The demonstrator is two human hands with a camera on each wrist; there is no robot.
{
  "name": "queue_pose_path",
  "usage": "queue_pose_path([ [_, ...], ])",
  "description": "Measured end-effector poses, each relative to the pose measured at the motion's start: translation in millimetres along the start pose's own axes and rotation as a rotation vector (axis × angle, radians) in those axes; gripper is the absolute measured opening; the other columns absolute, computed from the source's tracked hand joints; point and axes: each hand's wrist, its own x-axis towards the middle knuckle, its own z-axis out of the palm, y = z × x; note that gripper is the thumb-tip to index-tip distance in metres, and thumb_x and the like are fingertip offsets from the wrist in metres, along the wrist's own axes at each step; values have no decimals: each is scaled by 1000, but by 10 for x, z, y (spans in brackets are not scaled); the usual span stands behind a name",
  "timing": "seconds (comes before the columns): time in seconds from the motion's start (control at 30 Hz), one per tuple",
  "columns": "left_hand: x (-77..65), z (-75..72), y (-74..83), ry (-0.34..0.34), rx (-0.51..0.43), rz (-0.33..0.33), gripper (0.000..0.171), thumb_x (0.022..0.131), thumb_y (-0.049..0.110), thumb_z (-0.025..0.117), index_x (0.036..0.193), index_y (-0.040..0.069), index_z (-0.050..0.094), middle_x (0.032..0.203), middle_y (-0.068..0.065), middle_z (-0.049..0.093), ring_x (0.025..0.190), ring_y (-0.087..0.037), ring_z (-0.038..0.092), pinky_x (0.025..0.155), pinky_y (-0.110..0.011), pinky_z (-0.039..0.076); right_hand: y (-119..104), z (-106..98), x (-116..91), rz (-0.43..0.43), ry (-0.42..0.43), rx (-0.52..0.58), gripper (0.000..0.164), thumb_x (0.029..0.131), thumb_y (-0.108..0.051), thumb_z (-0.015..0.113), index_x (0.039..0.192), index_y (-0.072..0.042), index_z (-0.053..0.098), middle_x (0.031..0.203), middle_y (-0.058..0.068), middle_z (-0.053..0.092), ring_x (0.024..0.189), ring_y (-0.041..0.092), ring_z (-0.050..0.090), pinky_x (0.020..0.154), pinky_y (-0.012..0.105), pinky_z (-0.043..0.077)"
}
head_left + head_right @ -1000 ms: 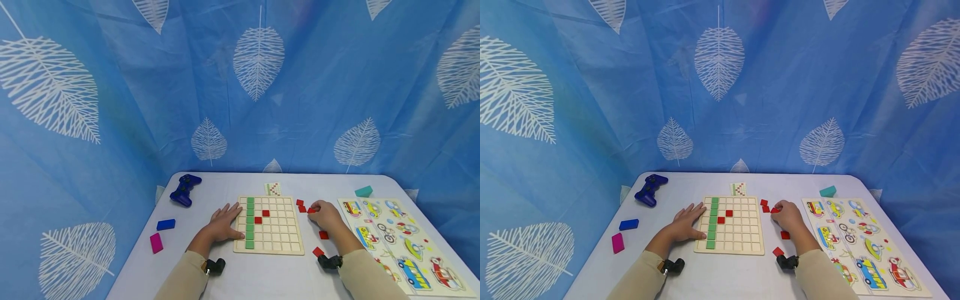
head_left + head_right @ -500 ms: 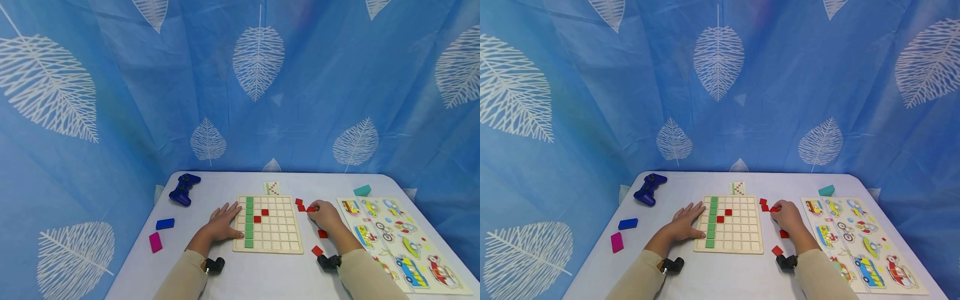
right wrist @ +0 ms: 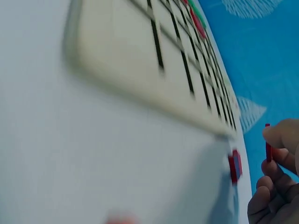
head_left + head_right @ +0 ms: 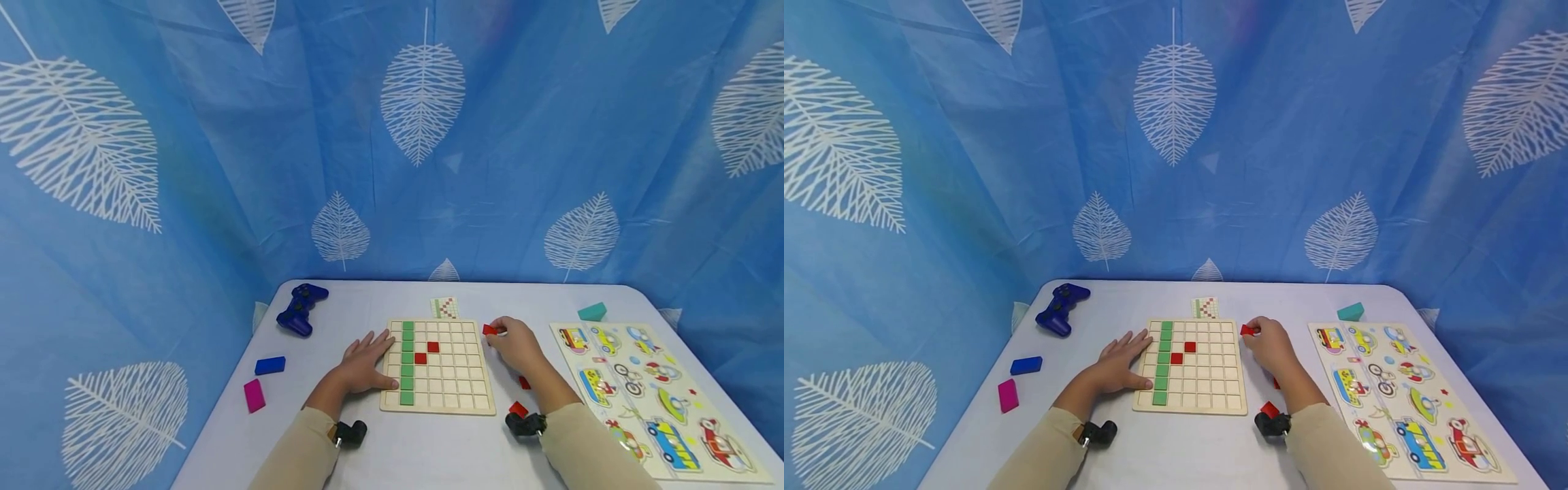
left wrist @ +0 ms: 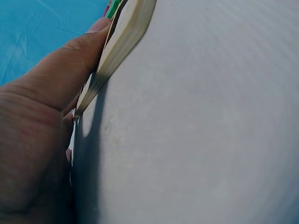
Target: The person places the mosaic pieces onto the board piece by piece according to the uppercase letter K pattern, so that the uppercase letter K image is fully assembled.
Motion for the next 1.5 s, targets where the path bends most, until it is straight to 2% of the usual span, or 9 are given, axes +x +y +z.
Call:
queue_pose_path([
  [0.1,7,3,-4,3,0,3,106,79,61,85,166,27,34,176,6,18,164,-30,5,131,-57,2,-138,97,34,-59,-29,10,31,97,-20,74,123,-4,67,119,16,66,106,30,59,90,46,55],
  [0.3,27,15,-2,-3,5,6,106,80,62,84,166,28,33,176,8,17,164,-29,5,131,-57,3,-303,319,84,-129,-111,34,25,97,-21,75,117,-8,70,113,9,67,102,25,60,88,44,55],
  [0.5,61,31,-11,-5,16,2,107,78,64,84,166,30,32,176,9,15,165,-27,4,131,-56,3,-401,484,116,-164,-115,22,22,96,-20,76,116,-13,72,109,7,67,98,23,59,86,44,53],
  [0.73,66,6,-18,-5,18,5,107,78,63,85,166,30,32,176,8,16,165,-28,5,131,-57,3,-500,581,143,-152,-105,-72,24,96,-18,76,120,-17,73,114,9,66,100,26,59,88,46,54],
  [0.9,56,5,-26,-6,10,2,107,78,62,85,166,30,32,176,9,16,165,-28,5,131,-57,3,-498,625,148,-139,-89,-96,25,96,-17,75,121,-17,73,115,10,64,102,26,58,89,47,54],
  [1.23,44,-13,-25,-2,-5,-6,107,78,61,86,166,30,33,176,8,17,165,-28,5,131,-57,2,-491,656,160,-119,-75,-63,26,96,-19,75,122,-18,72,113,10,63,99,25,57,85,46,52],
  [1.5,52,-10,-42,-3,-5,-14,107,78,61,86,166,30,33,176,8,17,165,-28,5,131,-57,2,-486,687,159,-92,-69,-60,30,97,-24,74,127,-20,72,122,10,64,108,27,60,96,51,54],
])
